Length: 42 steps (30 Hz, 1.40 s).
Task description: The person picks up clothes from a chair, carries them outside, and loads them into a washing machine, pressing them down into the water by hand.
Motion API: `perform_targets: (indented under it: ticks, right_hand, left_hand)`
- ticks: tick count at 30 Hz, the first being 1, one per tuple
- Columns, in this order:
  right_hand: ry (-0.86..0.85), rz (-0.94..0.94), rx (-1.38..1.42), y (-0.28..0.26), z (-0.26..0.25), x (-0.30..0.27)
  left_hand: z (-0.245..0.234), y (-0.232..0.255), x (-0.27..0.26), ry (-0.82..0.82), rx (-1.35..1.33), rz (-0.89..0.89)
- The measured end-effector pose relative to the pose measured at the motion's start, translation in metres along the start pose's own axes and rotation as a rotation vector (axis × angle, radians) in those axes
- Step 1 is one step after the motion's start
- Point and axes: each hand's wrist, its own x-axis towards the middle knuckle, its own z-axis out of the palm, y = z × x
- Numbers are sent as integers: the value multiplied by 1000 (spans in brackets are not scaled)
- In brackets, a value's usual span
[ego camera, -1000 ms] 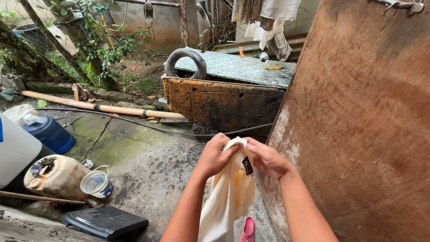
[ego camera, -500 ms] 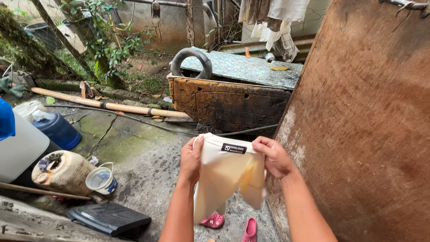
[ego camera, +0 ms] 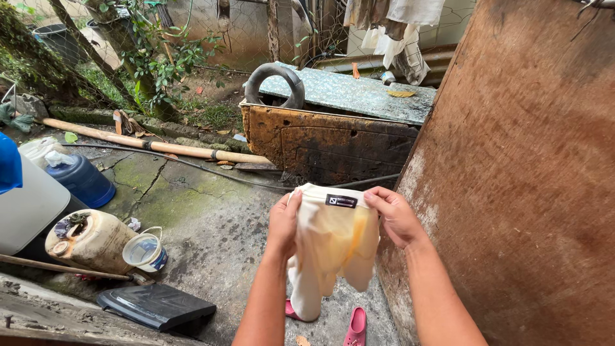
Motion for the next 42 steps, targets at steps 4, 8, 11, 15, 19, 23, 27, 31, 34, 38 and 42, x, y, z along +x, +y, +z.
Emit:
perform_targets:
  ticks: [4,8,11,15,19,23,27,31,34,38,42]
  right_hand:
    - [88,43,-427,5,11,2]
    - [-170,275,-580,21,24,-2]
    - [-267,282,-724,48,36,2]
    - [-91,164,-732,78,46,27]
    - [105,170,-381,63,59,47]
    - [52,70,79,36,82,56]
    - [-37,6,279,15,117,62]
    - [-159,-93,474,6,137,68]
    - [-194,-127,546,6,146,81]
    - [-164,-137,603,21,145,117]
    - [-210,-158,279,43,128,169]
  left_hand:
    - [4,-12,9,30,-132,-19]
    - [13,-7,7,51,-84,-46]
    - [19,-4,7,6,-68,-62]
    - [4,-2,15,-152,10,-9]
    - [-39,6,30,-41,284,82]
    - [-78,1,36,-90,373,89]
    - [-98,2,30,-161,765,-88]
    - [-112,-6,41,-155,891,-144]
    - [-125,-26,61,-95,1062,35]
    - [-148,-42,99,-28,620,-118]
    - [-163,-26,144,104,371,62]
